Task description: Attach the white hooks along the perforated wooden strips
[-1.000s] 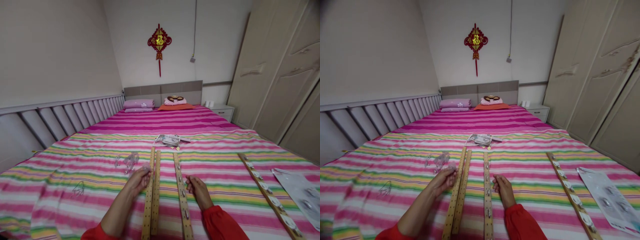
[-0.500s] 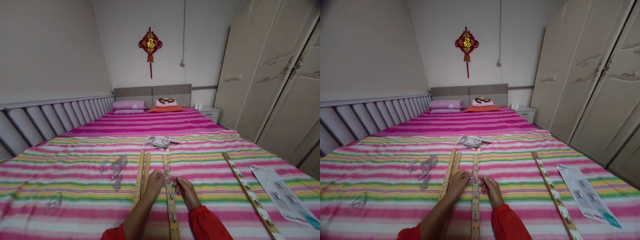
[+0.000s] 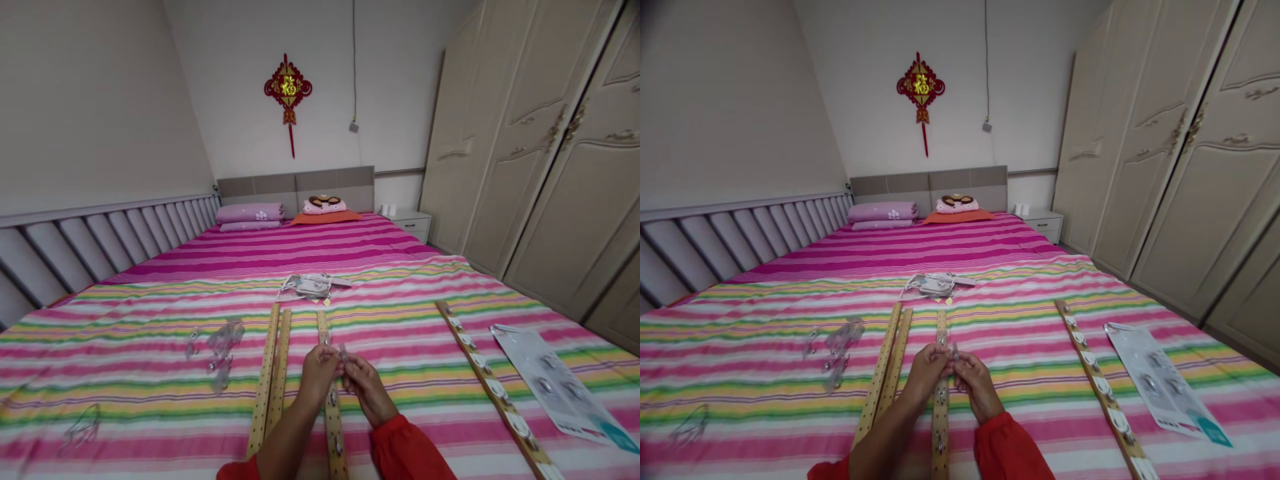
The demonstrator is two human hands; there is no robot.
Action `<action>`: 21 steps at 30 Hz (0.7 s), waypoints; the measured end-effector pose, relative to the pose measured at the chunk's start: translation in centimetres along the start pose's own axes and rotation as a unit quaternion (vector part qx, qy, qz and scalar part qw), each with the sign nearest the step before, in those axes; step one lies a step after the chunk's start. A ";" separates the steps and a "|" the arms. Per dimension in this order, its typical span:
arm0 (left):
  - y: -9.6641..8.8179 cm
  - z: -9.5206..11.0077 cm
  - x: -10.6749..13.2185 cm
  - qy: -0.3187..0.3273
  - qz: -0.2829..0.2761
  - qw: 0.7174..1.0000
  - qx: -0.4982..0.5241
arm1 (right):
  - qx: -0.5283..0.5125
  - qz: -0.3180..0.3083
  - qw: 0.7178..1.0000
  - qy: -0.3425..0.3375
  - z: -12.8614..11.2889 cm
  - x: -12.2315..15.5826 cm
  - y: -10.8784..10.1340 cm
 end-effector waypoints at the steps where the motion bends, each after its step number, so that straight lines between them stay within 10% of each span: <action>1: 0.0 0.0 0.0 -0.001 -0.003 1.000 0.002 | 0.000 0.002 1.000 0.001 0.0 0.0 0.0; 21: -1.8 0.1 0.9 -0.113 -0.007 0.990 0.089 | 0.001 0.002 1.000 0.031 -0.2 0.4 -0.2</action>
Point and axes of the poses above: each hand's wrist, its own x-axis away from the middle knuckle, its own y-axis out of the palm, z = x × y, the point moved 3 cm from there along -x, towards the middle knuckle, and after that the axes turned 13 degrees about y, right-handed, at the moved point
